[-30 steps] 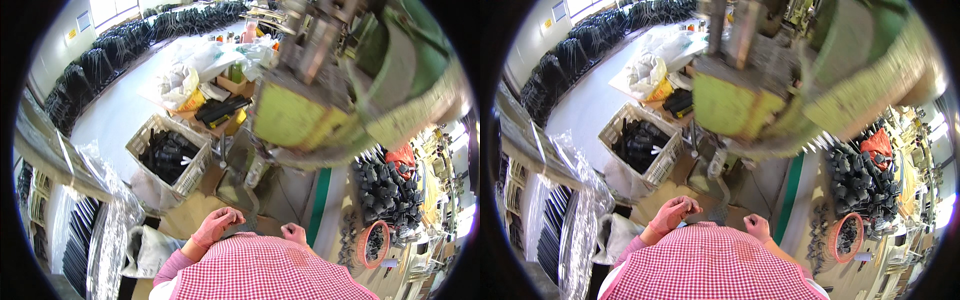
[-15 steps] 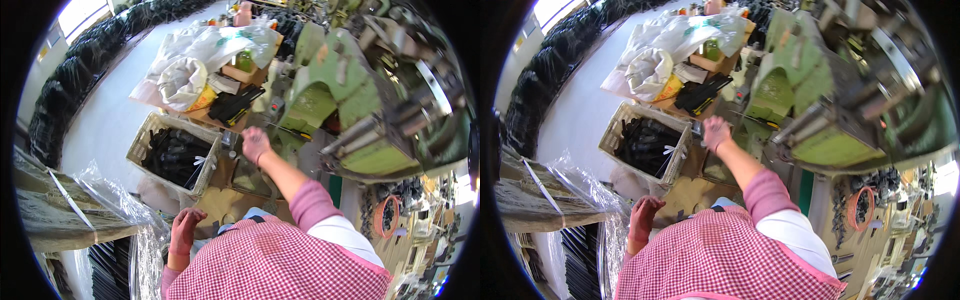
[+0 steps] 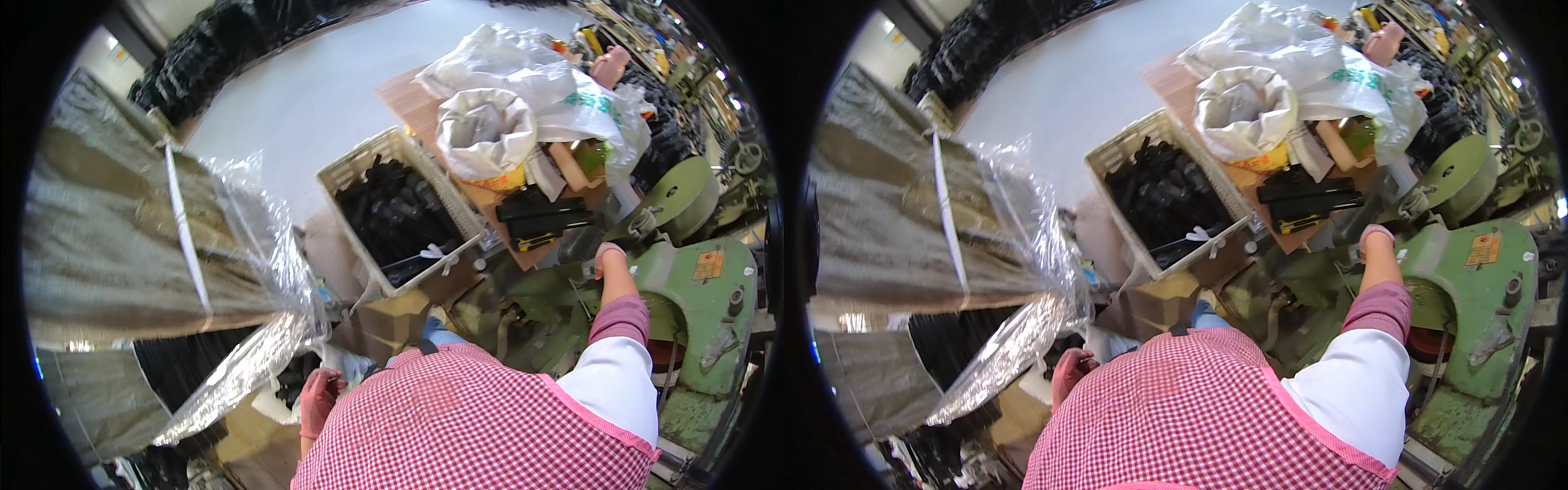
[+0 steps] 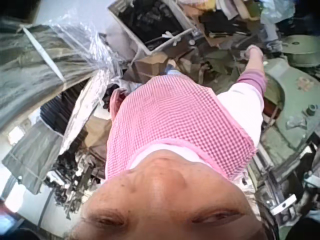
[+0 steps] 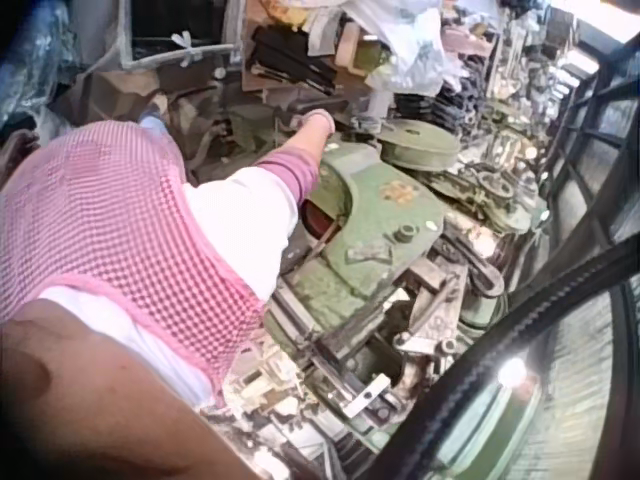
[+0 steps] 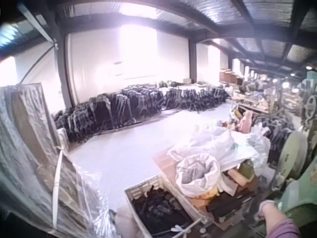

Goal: The person assembles metal components by inserting small black plastic pieces into cylindrical metal rods and then placing the rods into a larger metal housing. The person repeats this process with multiple parts, handling them one at a time.

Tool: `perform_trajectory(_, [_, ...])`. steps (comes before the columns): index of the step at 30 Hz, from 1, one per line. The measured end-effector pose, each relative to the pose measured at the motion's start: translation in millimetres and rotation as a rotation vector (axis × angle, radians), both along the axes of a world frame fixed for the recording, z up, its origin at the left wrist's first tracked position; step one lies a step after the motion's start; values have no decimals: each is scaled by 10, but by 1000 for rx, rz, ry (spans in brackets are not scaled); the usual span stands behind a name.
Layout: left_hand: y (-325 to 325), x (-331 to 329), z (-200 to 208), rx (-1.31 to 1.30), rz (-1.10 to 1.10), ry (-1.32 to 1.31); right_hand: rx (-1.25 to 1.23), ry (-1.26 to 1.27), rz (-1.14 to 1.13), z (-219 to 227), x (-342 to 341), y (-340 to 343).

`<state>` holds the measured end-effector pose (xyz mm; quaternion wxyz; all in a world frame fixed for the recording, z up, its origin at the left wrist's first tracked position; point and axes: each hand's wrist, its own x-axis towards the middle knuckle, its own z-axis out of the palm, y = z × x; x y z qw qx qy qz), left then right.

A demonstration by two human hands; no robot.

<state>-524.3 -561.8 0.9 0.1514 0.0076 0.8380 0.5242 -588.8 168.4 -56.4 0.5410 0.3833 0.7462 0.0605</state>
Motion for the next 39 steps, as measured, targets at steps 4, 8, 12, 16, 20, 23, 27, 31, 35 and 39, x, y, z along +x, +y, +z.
perform_trajectory(4, [397, -387, 36, -115, -128, -76, -48, -320, -105, -200, -134, 204])
perform_trajectory(8, [831, -883, 54, 325, -67, -205, -75, -380, 33, -212, -205, 122])
perform_trajectory(12, [1154, -1369, 103, 146, -297, -5, 26, -183, 276, 40, -251, -57])
perform_trajectory(16, [1358, -1997, -2, 543, -38, -682, 24, -73, 324, 265, -268, -205])
perform_trajectory(20, [1512, -2675, -161, 398, -370, -512, 118, 16, 156, 366, -254, -399])
perform_trajectory(23, [1638, -3276, -215, 483, -345, -603, 309, 259, 129, 294, -288, -771])
perform_trajectory(27, [1751, -3918, -236, 536, -312, -593, 211, 758, 129, 14, -547, -1232])
perform_trajectory(31, [1732, -4204, -353, 456, -374, -614, 103, 951, 13, -315, -1097, -1300])
perform_trajectory(35, [1531, -4153, -485, 275, -461, -344, 174, 720, 94, -455, -1609, -1029])
perform_trajectory(39, [1375, -3975, -476, -312, -776, 230, 195, 609, 215, -602, -1740, -746])
